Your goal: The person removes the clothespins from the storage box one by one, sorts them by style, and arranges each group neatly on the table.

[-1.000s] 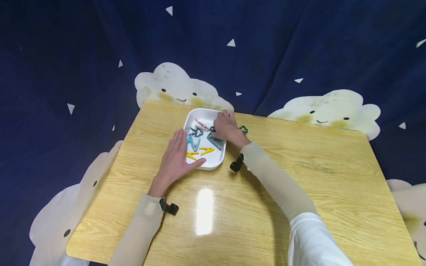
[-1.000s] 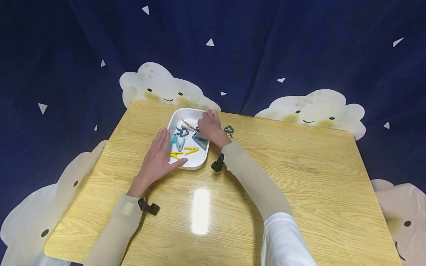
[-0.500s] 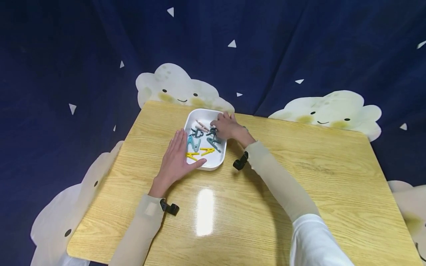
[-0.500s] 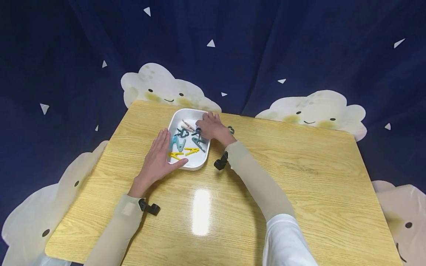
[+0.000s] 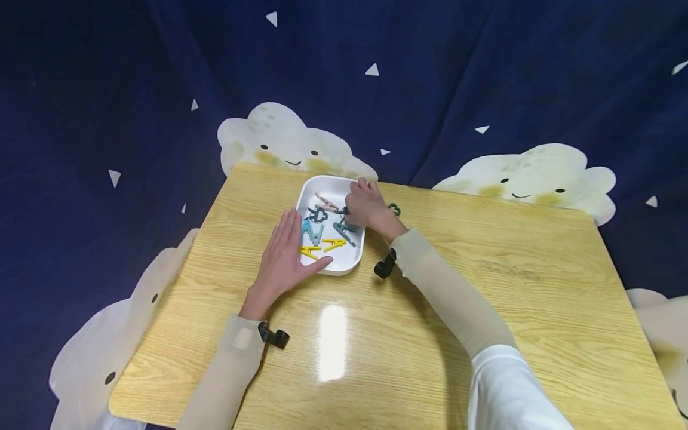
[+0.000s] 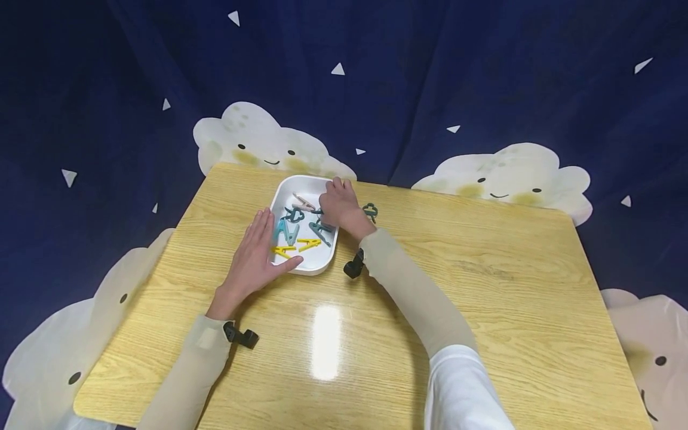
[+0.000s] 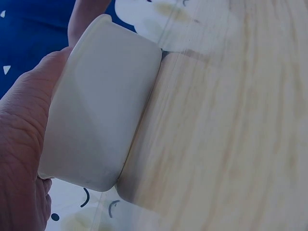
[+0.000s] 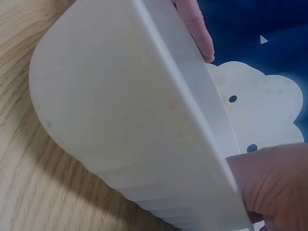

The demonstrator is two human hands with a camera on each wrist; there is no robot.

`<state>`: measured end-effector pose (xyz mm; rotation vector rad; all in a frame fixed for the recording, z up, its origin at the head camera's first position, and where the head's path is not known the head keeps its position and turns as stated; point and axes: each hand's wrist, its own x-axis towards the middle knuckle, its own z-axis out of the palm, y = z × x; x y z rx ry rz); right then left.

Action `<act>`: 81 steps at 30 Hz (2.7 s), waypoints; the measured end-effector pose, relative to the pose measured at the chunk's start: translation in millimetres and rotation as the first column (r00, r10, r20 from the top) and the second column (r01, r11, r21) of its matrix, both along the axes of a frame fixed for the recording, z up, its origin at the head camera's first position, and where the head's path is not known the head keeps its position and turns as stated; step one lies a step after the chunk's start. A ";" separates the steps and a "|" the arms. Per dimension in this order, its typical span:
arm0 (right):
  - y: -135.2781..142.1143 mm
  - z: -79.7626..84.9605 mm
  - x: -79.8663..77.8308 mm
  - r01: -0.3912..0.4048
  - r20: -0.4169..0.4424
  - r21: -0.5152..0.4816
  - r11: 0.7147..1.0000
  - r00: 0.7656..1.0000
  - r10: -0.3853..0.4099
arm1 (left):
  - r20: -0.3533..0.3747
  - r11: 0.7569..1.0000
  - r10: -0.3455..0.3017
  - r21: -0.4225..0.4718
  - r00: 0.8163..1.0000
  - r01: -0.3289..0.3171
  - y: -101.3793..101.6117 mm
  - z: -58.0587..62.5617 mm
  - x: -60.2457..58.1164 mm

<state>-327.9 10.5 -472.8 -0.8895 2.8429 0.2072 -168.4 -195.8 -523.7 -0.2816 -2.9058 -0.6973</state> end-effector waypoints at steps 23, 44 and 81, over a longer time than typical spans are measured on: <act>2.6 -0.3 -0.3 -0.057 0.050 -0.050 0.997 0.997 0.060 | -0.004 1.000 -0.009 0.011 1.000 0.009 -1.3 -1.2 0.9; -4.8 -3.5 -2.0 -0.080 0.039 -0.019 0.997 0.996 0.081 | -0.015 1.000 -0.013 0.023 1.000 0.013 -0.8 -0.3 -0.3; 25.6 7.6 -1.8 -0.060 -0.043 -0.406 0.912 0.998 0.047 | -0.018 0.999 -0.019 0.031 1.000 0.020 -1.7 1.6 -0.9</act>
